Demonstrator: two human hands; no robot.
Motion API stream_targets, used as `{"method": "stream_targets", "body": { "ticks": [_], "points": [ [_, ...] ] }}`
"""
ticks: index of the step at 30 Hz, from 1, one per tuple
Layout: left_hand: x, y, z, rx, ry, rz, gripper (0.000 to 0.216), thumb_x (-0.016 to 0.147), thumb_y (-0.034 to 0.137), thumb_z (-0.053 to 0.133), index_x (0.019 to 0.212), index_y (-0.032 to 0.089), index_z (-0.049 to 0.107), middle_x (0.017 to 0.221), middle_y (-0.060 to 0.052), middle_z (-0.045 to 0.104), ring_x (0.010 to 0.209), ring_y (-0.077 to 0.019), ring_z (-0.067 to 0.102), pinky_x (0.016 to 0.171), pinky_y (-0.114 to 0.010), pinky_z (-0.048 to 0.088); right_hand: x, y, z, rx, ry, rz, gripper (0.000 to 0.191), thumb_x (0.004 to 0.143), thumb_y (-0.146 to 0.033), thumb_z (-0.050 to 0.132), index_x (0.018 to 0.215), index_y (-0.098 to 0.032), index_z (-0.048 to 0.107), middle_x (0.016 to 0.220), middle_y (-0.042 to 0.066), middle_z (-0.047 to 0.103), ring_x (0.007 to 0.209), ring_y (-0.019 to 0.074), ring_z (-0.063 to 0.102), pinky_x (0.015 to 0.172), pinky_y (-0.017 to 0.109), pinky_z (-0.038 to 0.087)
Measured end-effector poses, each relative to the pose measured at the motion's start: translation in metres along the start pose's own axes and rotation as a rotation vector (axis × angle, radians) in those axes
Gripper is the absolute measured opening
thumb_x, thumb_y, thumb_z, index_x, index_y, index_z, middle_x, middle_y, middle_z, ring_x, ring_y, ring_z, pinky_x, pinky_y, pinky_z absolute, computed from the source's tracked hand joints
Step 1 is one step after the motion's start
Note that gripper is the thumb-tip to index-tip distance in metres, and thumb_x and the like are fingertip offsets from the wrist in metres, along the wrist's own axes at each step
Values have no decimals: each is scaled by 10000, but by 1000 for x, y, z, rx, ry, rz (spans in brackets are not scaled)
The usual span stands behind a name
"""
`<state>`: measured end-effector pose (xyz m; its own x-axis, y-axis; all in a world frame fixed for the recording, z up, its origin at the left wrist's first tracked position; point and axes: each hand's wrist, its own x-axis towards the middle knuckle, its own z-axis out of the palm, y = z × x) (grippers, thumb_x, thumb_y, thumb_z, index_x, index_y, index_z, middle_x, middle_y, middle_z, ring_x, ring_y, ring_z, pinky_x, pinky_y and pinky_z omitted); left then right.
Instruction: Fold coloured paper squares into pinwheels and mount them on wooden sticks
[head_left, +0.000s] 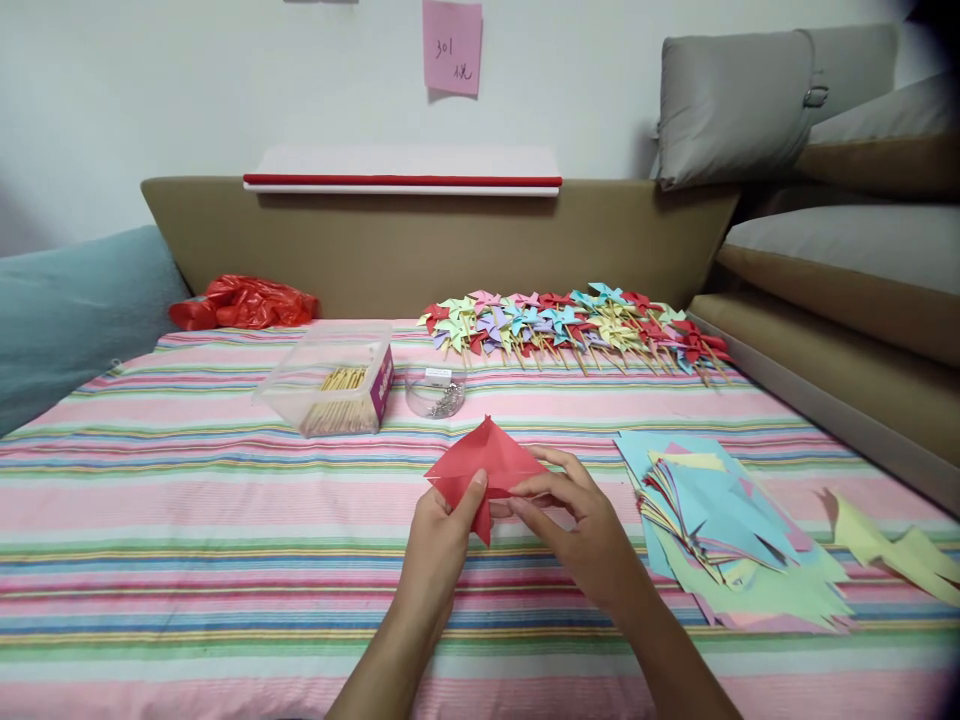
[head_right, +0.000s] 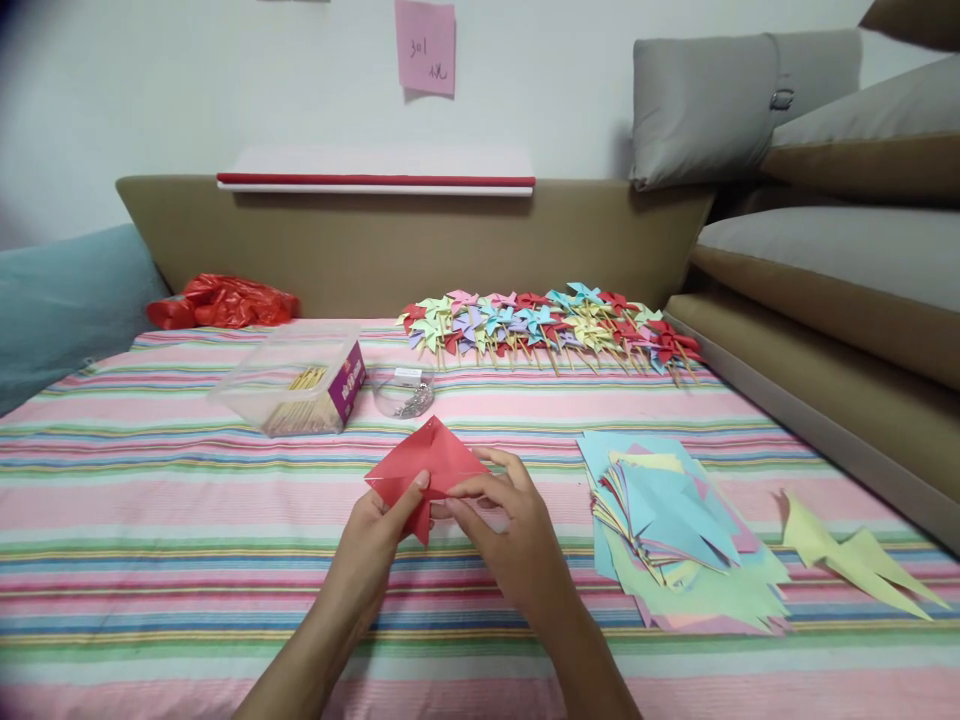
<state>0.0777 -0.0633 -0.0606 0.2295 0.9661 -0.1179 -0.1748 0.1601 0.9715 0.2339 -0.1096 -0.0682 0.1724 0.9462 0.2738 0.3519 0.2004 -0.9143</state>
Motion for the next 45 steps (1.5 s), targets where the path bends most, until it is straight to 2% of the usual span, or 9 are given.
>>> {"method": "stream_targets", "body": {
  "ticks": [3, 8, 14, 19, 24, 28, 34, 40, 45],
  "points": [
    [-1, 1, 1, -40, -37, -27, 358, 859, 510, 689, 852, 152, 704, 722, -59, 726, 697, -193, 683, 677, -270, 501, 1, 0, 0, 40, -10, 60, 222, 909, -456, 639, 897, -263, 747, 1259, 98, 551, 1327, 287, 488, 967, 383, 518],
    [-5, 6, 4, -69, -132, -65, 371, 895, 491, 656, 1091, 177, 682, 985, -89, 775, 831, -209, 732, 758, -285, 525, 1, 0, 3, 110, 2, 112, 280, 916, -493, 617, 910, -233, 719, 1165, 76, 565, 966, 199, 632, 807, 310, 540],
    [-8, 4, 5, -72, -177, -62, 428, 840, 400, 755, 1189, 172, 659, 1141, -115, 750, 1038, -230, 686, 875, -295, 511, 1, -5, 3, 133, -8, 120, 200, 917, -430, 630, 885, -240, 684, 1049, 34, 583, 931, 174, 601, 790, 276, 501],
    [-6, -1, 5, -146, -88, -21, 420, 846, 410, 752, 1180, 190, 622, 1053, -66, 728, 886, -179, 653, 799, -288, 511, 1, -9, -1, 117, -127, 89, 161, 947, -341, 572, 833, -235, 611, 973, 9, 536, 878, 157, 555, 794, 276, 464],
    [-5, -4, 3, -156, -63, 7, 311, 853, 419, 738, 1015, 168, 649, 888, -30, 691, 758, -139, 582, 722, -253, 466, 0, -12, -7, 54, -179, 51, 122, 938, -300, 577, 838, -232, 596, 1002, 11, 530, 942, 169, 551, 860, 293, 435],
    [-7, -1, 2, -107, -66, 52, 277, 838, 415, 747, 884, 159, 654, 844, -30, 682, 769, -151, 563, 738, -258, 448, 0, -12, -3, 78, -130, 87, 201, 954, -392, 569, 840, -235, 620, 949, 14, 534, 879, 168, 548, 800, 285, 455],
    [-11, 2, 3, -83, -2, 74, 285, 812, 437, 765, 844, 174, 660, 763, 0, 655, 734, -155, 560, 701, -252, 436, 0, -10, 7, 139, 0, 118, 275, 928, -469, 601, 807, -224, 626, 935, 33, 568, 783, 167, 567, 687, 280, 489],
    [-11, 3, 6, -134, -41, 74, 304, 821, 387, 773, 1009, 168, 678, 931, -50, 725, 874, -187, 638, 826, -293, 490, 0, -8, 10, 136, 55, 94, 271, 901, -460, 640, 789, -214, 644, 923, 36, 581, 768, 167, 587, 713, 297, 518],
    [-10, 2, 5, -96, -48, 64, 268, 825, 370, 770, 966, 156, 692, 874, -52, 725, 832, -191, 648, 812, -305, 500, -1, -11, 11, 174, 57, 99, 269, 901, -458, 643, 790, -212, 644, 923, 33, 581, 793, 169, 600, 728, 291, 520]
  ]
}}
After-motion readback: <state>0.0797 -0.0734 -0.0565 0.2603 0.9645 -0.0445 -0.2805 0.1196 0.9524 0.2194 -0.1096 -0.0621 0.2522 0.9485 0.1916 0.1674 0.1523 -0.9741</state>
